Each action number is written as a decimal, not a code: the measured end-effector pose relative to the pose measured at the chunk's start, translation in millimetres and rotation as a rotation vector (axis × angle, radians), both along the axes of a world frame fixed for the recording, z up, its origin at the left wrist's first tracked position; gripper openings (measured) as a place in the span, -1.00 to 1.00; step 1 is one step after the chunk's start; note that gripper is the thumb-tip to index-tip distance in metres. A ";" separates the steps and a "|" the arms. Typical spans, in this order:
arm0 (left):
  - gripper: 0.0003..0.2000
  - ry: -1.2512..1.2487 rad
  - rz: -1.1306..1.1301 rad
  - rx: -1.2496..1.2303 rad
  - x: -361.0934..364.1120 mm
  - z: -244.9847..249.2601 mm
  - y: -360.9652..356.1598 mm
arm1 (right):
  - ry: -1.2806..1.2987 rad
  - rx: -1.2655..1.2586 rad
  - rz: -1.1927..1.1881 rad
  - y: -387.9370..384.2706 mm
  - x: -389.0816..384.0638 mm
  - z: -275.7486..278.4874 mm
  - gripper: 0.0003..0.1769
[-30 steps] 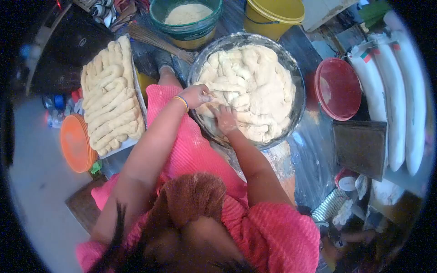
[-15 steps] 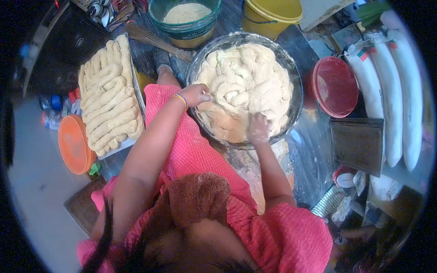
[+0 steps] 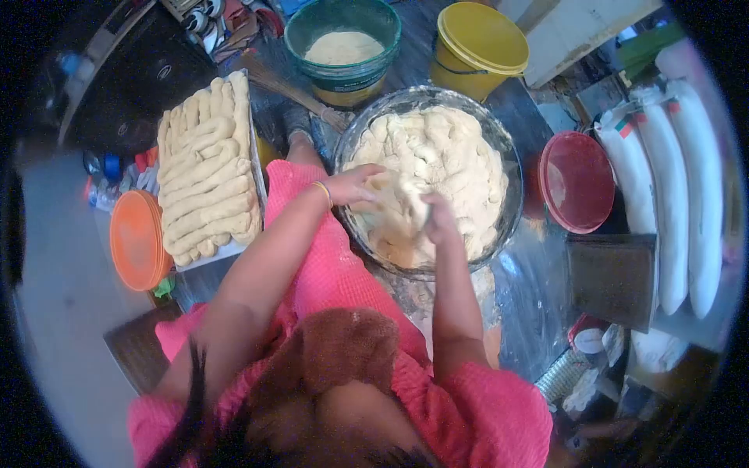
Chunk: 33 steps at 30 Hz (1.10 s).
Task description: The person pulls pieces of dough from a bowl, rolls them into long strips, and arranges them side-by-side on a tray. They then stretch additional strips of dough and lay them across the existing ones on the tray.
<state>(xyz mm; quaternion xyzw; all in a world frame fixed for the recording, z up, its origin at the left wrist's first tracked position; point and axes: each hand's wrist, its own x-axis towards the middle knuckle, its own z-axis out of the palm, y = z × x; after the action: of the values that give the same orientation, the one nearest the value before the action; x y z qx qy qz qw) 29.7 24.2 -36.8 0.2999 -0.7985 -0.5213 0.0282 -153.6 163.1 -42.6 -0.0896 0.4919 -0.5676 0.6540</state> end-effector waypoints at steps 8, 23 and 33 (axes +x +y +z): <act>-0.51 0.470 -0.058 0.592 -53.6 57.2 50.0 | -0.163 -0.543 0.137 -1.4 -31.3 152.9 -0.44; -0.49 0.668 0.207 0.446 -29.7 160.8 59.7 | 0.210 -0.584 0.224 12.1 23.1 121.5 -0.22; -0.49 0.558 -0.143 0.392 -35.8 183.6 83.5 | 0.525 -0.876 -0.251 -24.0 23.0 182.5 -0.51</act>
<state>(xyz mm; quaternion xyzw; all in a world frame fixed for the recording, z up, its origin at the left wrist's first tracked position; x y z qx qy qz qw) -6.1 107.7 146.8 0.0887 -0.6637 -0.7273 0.1506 -130.6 139.1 139.9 -0.4342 0.3627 -0.7525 0.3371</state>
